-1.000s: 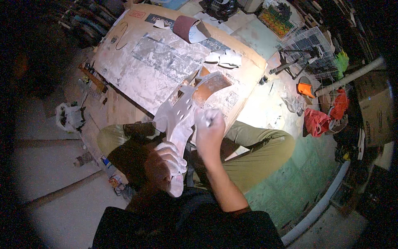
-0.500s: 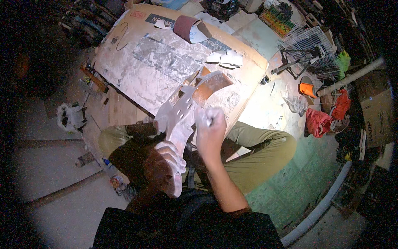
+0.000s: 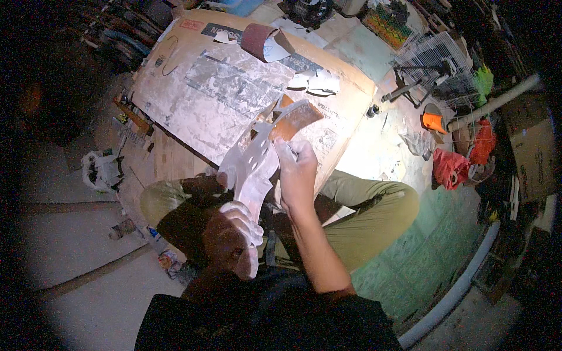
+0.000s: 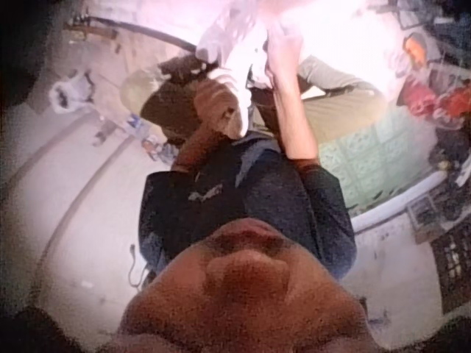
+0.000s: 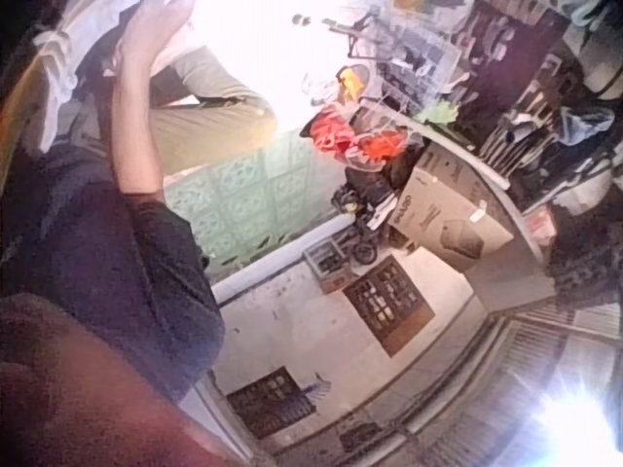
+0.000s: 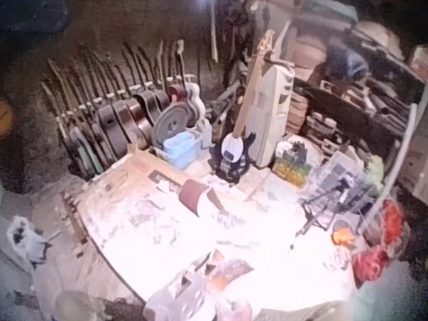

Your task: The person sands the surfaces and edges of a wooden electric guitar body using a sanding block.

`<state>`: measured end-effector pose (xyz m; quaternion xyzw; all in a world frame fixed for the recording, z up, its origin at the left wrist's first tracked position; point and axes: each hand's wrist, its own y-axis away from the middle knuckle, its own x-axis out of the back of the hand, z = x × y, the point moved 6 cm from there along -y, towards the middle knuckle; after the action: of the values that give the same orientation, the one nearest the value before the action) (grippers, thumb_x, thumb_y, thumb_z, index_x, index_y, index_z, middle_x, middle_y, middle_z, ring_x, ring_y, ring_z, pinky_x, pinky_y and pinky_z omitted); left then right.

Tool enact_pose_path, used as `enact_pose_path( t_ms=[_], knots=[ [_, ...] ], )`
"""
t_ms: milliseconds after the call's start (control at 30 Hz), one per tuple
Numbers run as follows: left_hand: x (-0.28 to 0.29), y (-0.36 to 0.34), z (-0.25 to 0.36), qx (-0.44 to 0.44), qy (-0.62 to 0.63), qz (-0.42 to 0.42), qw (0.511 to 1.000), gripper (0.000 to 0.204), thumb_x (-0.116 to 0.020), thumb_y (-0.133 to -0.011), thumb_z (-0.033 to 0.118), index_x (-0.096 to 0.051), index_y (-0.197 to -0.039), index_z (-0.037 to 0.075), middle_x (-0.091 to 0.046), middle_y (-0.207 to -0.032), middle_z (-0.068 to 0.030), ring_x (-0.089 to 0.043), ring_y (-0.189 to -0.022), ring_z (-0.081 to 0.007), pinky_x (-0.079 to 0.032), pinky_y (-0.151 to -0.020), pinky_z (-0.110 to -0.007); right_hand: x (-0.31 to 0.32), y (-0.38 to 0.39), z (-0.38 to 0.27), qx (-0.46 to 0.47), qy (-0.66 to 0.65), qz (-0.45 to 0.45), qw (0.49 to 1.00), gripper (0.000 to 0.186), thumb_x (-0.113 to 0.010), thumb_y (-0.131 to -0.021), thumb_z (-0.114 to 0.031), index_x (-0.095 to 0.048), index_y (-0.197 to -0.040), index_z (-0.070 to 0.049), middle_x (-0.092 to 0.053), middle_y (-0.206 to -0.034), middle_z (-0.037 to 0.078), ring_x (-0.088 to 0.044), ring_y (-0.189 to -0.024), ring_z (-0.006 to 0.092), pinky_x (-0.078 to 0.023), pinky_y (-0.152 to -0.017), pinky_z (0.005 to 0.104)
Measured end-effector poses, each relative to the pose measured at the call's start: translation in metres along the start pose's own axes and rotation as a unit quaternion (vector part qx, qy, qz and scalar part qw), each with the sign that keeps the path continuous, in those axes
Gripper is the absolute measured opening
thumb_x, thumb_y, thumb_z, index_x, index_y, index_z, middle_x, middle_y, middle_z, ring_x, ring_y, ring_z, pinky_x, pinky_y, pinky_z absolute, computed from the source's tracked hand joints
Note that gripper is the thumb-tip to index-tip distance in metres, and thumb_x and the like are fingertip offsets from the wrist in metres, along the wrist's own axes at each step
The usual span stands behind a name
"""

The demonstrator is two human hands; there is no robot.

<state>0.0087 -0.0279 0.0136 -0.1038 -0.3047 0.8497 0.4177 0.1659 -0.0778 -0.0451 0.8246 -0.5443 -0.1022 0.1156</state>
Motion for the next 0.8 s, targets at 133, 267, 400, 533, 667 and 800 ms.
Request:
enact_pose_path(
  t_ms=[133, 267, 400, 533, 667, 800],
  knots=[
    [0.005, 0.0, -0.002, 0.003, -0.001, 0.01, 1.0, 0.016, -0.061, -0.078, 0.015, -0.056, -0.07, 0.003, -0.062, -0.067, -0.0115, -0.061, -0.061, -0.0236, -0.05, -0.06, -0.038, 0.007, 0.012, 0.025, 0.066, 0.031, 0.007, 0.997, 0.021, -0.069, -0.093, -0.016, -0.052, -0.083, -0.009, -0.05, -0.072, -0.004, -0.042, -0.06, 0.0039, -0.035, -0.052, 0.0225],
    [0.007, -0.008, -0.002, 0.003, 0.024, 0.035, 0.999, 0.019, -0.061, -0.082, 0.017, -0.057, -0.073, 0.001, -0.063, -0.071, -0.0135, -0.062, -0.065, -0.0246, -0.05, -0.063, -0.039, 0.009, -0.032, 0.012, -0.019, 0.047, -0.025, 0.998, 0.019, -0.071, -0.092, -0.017, -0.057, -0.088, -0.005, -0.053, -0.072, -0.003, -0.044, -0.057, 0.0046, -0.036, -0.05, 0.0245],
    [0.021, -0.008, 0.002, 0.003, 0.026, 0.061, 0.998, 0.023, -0.062, -0.086, 0.02, -0.059, -0.077, -0.001, -0.065, -0.075, -0.0155, -0.063, -0.068, -0.0257, -0.05, -0.065, -0.04, 0.031, -0.005, 0.01, 0.113, 0.058, 0.028, 0.992, 0.016, -0.071, -0.092, -0.011, -0.056, -0.09, -0.005, -0.056, -0.083, 0.0, -0.051, -0.074, 0.0078, -0.043, -0.066, 0.0249],
    [0.027, -0.001, -0.003, -0.01, 0.049, 0.1, 0.994, 0.027, -0.062, -0.09, 0.022, -0.061, -0.081, -0.003, -0.066, -0.078, -0.0175, -0.064, -0.072, -0.0267, -0.05, -0.068, -0.041, 0.003, 0.042, -0.023, 0.258, 0.095, -0.048, 0.96, 0.017, -0.071, -0.086, -0.002, -0.055, -0.088, -0.001, -0.054, -0.09, 0.01, -0.053, -0.082, 0.0197, -0.044, -0.075, 0.0308],
    [0.014, -0.027, 0.017, 0.009, -0.062, 0.019, 0.998, 0.027, -0.065, -0.091, 0.023, -0.059, -0.084, -0.003, -0.063, -0.078, -0.0146, -0.059, -0.07, -0.0264, -0.047, -0.064, -0.041, -0.014, 0.034, -0.035, 0.35, 0.22, -0.028, 0.91, 0.019, -0.072, -0.08, 0.001, -0.057, -0.09, -0.001, -0.048, -0.091, 0.018, -0.051, -0.086, 0.0353, -0.042, -0.074, 0.0408],
    [0.018, -0.017, -0.001, 0.016, 0.137, 0.145, 0.98, 0.019, -0.063, -0.085, 0.016, -0.058, -0.078, 0.0, -0.064, -0.076, -0.0151, -0.062, -0.068, -0.0258, -0.048, -0.064, -0.04, -0.018, 0.05, -0.031, 0.361, 0.188, -0.069, 0.911, 0.018, -0.071, -0.08, -0.001, -0.055, -0.089, 0.001, -0.048, -0.092, 0.02, -0.049, -0.084, 0.0369, -0.041, -0.072, 0.0426]
  ],
)
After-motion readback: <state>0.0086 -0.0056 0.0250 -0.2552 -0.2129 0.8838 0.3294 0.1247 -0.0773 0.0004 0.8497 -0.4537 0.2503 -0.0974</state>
